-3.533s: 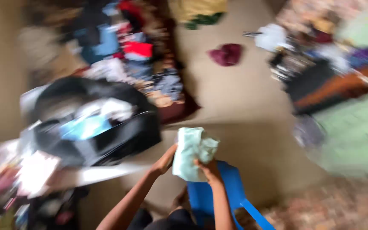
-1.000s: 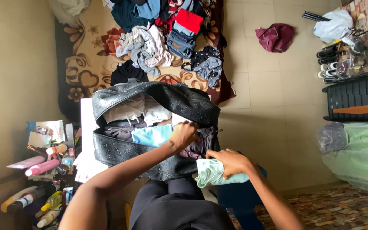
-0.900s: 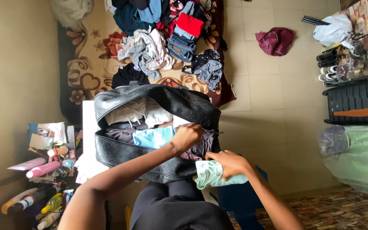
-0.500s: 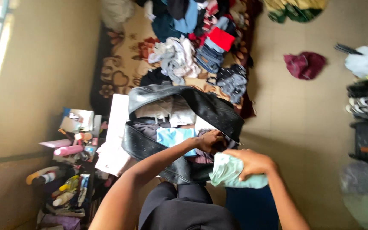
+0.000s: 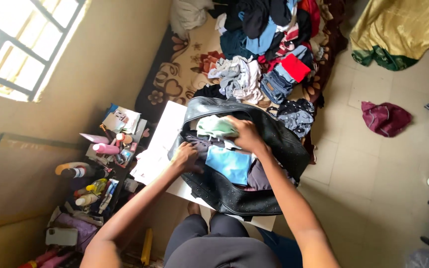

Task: Folding clothes on a table and packing them into a duffel bag

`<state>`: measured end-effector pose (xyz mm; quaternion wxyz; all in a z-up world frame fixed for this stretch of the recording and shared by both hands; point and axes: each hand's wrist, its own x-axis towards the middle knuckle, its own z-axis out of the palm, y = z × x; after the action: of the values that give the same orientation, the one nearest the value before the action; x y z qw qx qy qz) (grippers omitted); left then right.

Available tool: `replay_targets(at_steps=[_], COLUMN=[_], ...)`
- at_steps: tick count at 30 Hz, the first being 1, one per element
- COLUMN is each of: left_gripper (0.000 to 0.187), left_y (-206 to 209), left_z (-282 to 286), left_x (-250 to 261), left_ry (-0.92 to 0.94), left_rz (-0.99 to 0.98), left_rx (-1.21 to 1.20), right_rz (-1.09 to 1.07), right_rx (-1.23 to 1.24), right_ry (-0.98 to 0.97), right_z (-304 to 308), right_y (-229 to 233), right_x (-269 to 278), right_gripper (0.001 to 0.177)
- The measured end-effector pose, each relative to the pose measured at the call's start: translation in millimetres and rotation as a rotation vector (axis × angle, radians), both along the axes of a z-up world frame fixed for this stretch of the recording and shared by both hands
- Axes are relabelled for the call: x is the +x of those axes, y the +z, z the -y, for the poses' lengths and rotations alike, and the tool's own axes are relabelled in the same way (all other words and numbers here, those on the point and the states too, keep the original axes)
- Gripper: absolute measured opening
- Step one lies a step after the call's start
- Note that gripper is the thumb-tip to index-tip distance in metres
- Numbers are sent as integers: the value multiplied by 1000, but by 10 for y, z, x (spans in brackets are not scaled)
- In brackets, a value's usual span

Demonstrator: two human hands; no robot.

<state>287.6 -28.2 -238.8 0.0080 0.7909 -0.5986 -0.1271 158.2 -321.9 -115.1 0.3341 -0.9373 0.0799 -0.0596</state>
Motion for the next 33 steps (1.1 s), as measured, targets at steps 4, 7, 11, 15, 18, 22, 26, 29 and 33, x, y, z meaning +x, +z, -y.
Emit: replay_targets(at_steps=[4, 7, 11, 15, 18, 22, 26, 29, 33], left_gripper=[88, 76, 57, 42, 46, 41, 35, 32, 19], left_y=[492, 1270, 1469, 1556, 1616, 1450, 1292, 1329, 1609], left_z=[17, -54, -167, -80, 14, 135, 191, 177, 87], left_x=[24, 98, 319, 270, 291, 332, 413, 443, 342], left_ry=[-107, -94, -16, 6, -54, -62, -15, 5, -62], left_rz=[-39, -126, -369, -399, -463, -446, -468, -487, -561], left_rx=[-66, -95, -176, -163, -193, -136, -105, -89, -261], right_rz=[-299, -516, -944, -983, -840, -901, -855, -773, -330], right_rx=[260, 360, 526, 1068, 1015, 553, 83, 100, 228], right_ry=[164, 195, -18, -153, -32, 154, -21, -182, -215], right_z=[-8, 68, 169, 738, 660, 119, 11, 46, -57], right_y=[-401, -1137, -1659, -2340, -1646, -1054, -173, 303, 320], right_x=[633, 899, 1163, 1100, 717, 808, 599, 146, -705], right_gripper=[96, 79, 81, 57, 58, 84, 121, 116, 95])
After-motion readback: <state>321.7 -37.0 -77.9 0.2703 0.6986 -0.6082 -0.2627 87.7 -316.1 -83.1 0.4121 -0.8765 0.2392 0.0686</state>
